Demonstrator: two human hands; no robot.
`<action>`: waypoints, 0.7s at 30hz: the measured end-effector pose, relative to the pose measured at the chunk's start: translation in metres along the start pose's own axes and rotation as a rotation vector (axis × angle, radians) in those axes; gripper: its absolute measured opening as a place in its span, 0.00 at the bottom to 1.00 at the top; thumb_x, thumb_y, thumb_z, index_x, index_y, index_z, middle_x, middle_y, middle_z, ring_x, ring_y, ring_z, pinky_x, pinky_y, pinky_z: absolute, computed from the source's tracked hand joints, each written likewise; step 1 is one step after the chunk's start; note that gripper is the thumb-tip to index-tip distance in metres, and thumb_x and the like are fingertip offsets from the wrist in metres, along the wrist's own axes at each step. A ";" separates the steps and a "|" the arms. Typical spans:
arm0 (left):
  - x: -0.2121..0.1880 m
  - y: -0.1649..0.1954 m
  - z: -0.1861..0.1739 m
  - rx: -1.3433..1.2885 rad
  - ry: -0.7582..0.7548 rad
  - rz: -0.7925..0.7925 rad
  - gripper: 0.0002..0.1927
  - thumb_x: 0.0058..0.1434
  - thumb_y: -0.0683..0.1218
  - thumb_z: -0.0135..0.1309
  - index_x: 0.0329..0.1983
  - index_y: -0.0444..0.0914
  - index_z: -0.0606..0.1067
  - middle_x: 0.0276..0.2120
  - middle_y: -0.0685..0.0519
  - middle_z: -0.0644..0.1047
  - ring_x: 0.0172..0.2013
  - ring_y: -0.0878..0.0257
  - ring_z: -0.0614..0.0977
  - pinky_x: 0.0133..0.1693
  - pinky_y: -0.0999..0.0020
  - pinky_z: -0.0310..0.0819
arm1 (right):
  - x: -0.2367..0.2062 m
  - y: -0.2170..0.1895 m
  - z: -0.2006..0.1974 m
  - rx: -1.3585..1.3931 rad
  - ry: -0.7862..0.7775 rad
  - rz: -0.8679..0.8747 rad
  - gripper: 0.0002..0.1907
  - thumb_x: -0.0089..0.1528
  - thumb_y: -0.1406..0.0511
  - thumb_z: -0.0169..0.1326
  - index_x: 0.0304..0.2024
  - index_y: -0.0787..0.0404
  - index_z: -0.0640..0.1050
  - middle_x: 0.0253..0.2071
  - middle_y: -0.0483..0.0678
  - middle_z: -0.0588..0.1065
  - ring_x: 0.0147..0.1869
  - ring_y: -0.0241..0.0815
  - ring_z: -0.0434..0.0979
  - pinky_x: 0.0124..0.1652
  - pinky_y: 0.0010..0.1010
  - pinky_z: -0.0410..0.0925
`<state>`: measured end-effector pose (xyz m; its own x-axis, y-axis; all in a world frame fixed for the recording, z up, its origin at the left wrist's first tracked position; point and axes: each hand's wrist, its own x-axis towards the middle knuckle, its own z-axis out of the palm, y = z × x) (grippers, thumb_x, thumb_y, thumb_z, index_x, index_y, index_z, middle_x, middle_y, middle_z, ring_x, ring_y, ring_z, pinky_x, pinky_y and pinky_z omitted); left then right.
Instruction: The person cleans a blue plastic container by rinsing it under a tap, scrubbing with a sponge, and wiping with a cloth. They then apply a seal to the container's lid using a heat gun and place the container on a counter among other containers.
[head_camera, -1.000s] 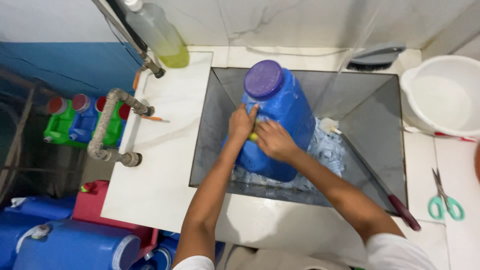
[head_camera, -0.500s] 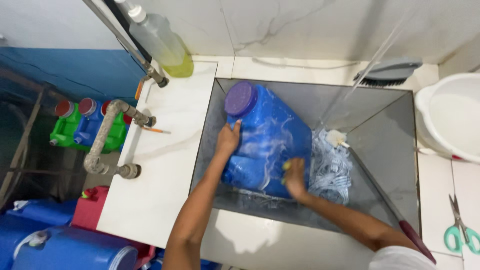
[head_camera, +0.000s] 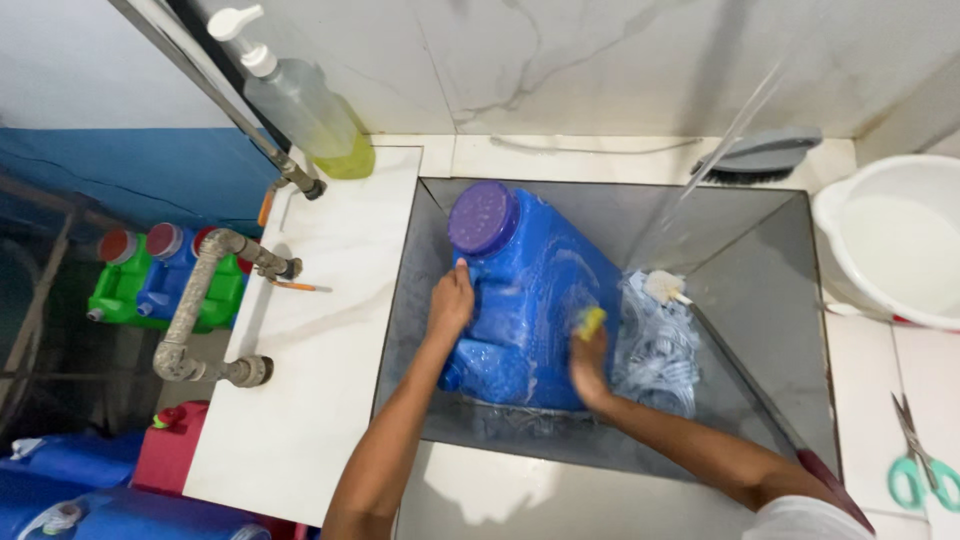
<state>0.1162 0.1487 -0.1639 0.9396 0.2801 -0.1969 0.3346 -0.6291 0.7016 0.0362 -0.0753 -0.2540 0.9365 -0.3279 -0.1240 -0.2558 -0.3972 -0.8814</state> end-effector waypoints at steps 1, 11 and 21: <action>-0.004 0.005 0.000 0.012 -0.014 0.070 0.33 0.72 0.61 0.32 0.40 0.32 0.79 0.40 0.29 0.79 0.45 0.29 0.78 0.49 0.40 0.70 | -0.009 -0.014 0.006 0.181 -0.038 -0.103 0.42 0.68 0.58 0.48 0.74 0.70 0.43 0.74 0.67 0.44 0.78 0.65 0.42 0.71 0.50 0.44; -0.045 0.081 -0.024 0.387 -0.207 0.715 0.20 0.68 0.54 0.41 0.32 0.36 0.77 0.35 0.39 0.81 0.43 0.39 0.80 0.48 0.43 0.71 | 0.197 -0.084 -0.122 -0.085 -0.605 -0.265 0.20 0.67 0.59 0.44 0.48 0.67 0.78 0.43 0.56 0.79 0.45 0.48 0.77 0.46 0.42 0.71; 0.016 0.051 0.031 0.115 -0.048 0.521 0.42 0.58 0.53 0.59 0.66 0.25 0.55 0.63 0.26 0.65 0.61 0.29 0.66 0.55 0.27 0.62 | 0.062 -0.036 -0.050 0.136 0.126 -0.555 0.30 0.72 0.57 0.46 0.69 0.72 0.61 0.66 0.67 0.62 0.69 0.64 0.64 0.68 0.46 0.57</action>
<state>0.1505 0.0986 -0.1521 0.9846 -0.1226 0.1248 -0.1742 -0.7523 0.6353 0.0917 -0.1240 -0.2070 0.8838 -0.2052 0.4205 0.3054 -0.4278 -0.8507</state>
